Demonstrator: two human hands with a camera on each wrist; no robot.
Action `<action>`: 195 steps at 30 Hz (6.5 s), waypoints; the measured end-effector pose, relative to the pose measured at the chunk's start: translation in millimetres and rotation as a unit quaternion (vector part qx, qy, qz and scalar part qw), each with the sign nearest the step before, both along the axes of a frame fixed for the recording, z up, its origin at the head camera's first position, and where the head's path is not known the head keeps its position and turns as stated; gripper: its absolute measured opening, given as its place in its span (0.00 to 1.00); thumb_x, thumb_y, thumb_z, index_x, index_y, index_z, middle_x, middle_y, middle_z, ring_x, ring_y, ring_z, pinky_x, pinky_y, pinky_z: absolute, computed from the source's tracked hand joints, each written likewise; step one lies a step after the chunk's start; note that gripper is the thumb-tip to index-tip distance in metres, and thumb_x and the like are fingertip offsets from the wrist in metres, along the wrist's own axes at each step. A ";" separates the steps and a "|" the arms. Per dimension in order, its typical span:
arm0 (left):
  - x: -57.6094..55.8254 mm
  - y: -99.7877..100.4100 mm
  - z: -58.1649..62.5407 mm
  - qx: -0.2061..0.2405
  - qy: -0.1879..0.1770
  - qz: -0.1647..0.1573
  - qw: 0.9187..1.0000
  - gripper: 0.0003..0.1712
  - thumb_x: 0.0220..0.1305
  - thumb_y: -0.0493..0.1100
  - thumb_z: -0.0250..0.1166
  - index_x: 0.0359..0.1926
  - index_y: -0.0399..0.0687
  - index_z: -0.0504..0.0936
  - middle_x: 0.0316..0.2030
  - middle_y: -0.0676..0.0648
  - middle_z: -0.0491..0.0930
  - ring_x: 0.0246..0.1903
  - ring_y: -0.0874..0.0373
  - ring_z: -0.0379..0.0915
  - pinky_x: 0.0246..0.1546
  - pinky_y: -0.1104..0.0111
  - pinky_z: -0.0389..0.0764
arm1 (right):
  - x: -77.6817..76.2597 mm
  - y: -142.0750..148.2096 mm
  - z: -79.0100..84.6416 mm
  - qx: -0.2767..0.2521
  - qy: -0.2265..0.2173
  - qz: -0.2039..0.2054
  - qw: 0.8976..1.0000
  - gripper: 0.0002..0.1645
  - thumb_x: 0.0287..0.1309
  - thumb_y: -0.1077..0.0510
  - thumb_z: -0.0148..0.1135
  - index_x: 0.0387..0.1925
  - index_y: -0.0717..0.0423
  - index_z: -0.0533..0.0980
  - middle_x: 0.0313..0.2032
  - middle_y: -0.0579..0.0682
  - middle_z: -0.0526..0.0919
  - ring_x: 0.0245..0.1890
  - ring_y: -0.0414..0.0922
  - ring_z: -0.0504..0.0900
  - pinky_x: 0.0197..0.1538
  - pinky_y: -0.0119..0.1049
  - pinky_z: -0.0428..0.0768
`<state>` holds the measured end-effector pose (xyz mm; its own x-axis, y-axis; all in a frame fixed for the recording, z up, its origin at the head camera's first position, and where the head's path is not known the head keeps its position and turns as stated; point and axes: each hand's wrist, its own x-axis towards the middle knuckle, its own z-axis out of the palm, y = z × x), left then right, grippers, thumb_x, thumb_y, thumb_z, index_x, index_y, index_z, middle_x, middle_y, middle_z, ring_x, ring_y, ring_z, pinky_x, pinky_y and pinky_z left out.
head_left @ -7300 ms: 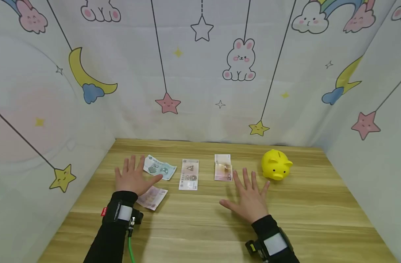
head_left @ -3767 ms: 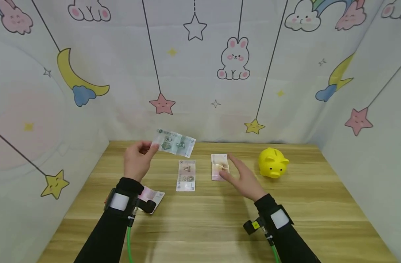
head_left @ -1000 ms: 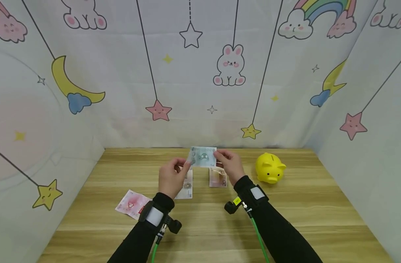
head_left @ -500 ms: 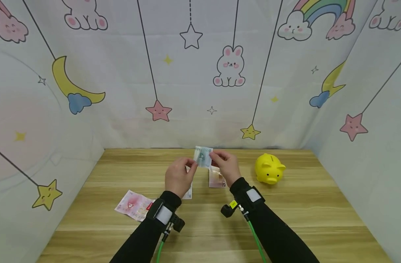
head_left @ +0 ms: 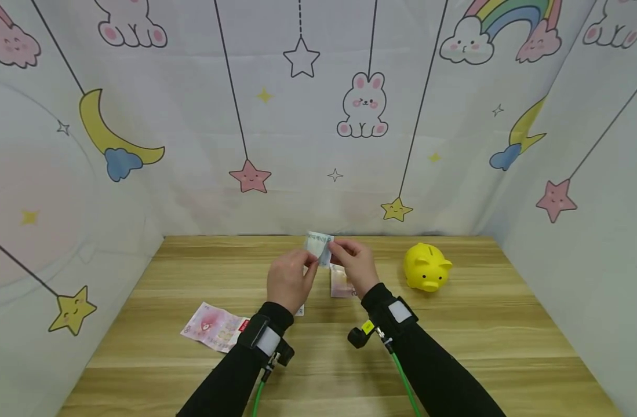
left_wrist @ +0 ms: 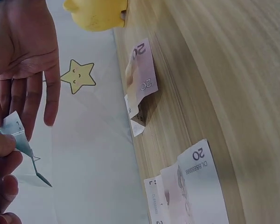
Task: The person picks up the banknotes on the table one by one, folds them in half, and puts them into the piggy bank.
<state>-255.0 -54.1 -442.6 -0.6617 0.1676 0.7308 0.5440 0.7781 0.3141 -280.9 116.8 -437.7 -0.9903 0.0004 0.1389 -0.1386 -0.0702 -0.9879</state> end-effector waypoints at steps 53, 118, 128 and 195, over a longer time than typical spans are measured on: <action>-4.9 -8.4 3.3 -0.071 0.004 -0.018 0.997 0.19 0.59 0.56 0.83 0.36 0.47 0.88 0.32 0.50 0.87 0.32 0.53 0.83 0.35 0.59 0.82 | -7.3 1.0 -3.2 0.046 0.011 -0.053 0.997 0.15 0.74 0.57 0.67 0.45 0.69 0.86 0.36 0.50 0.90 0.39 0.42 0.88 0.50 0.35 0.83; -21.7 -21.8 10.0 0.284 -0.307 -0.095 0.903 0.11 0.73 0.45 0.72 0.47 0.41 0.90 0.39 0.45 0.85 0.34 0.53 0.74 0.34 0.68 0.73 | 0.0 18.0 6.9 0.144 0.063 -0.055 0.986 0.12 0.73 0.58 0.69 0.45 0.66 0.88 0.39 0.57 0.90 0.37 0.44 0.85 0.43 0.30 0.82; -19.8 -29.8 3.7 0.246 -0.316 -0.125 0.908 0.09 0.72 0.44 0.73 0.45 0.43 0.90 0.38 0.48 0.86 0.37 0.54 0.76 0.40 0.65 0.76 | -1.1 20.2 6.0 0.144 0.068 -0.059 0.985 0.14 0.74 0.56 0.68 0.47 0.65 0.87 0.40 0.58 0.90 0.37 0.43 0.85 0.44 0.29 0.83; -19.0 -30.5 10.8 0.254 -0.303 -0.118 0.911 0.11 0.73 0.47 0.72 0.47 0.44 0.90 0.42 0.46 0.87 0.38 0.52 0.77 0.36 0.65 0.78 | -2.3 20.3 6.7 0.151 0.056 -0.058 0.985 0.14 0.75 0.56 0.67 0.48 0.64 0.87 0.43 0.58 0.90 0.38 0.43 0.84 0.45 0.28 0.82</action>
<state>-274.0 -84.6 -431.8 -0.9590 0.0996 0.2655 0.2836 0.3315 0.8998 -283.2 137.1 -430.9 -0.9645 0.0537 0.2586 -0.2380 0.2478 -0.9391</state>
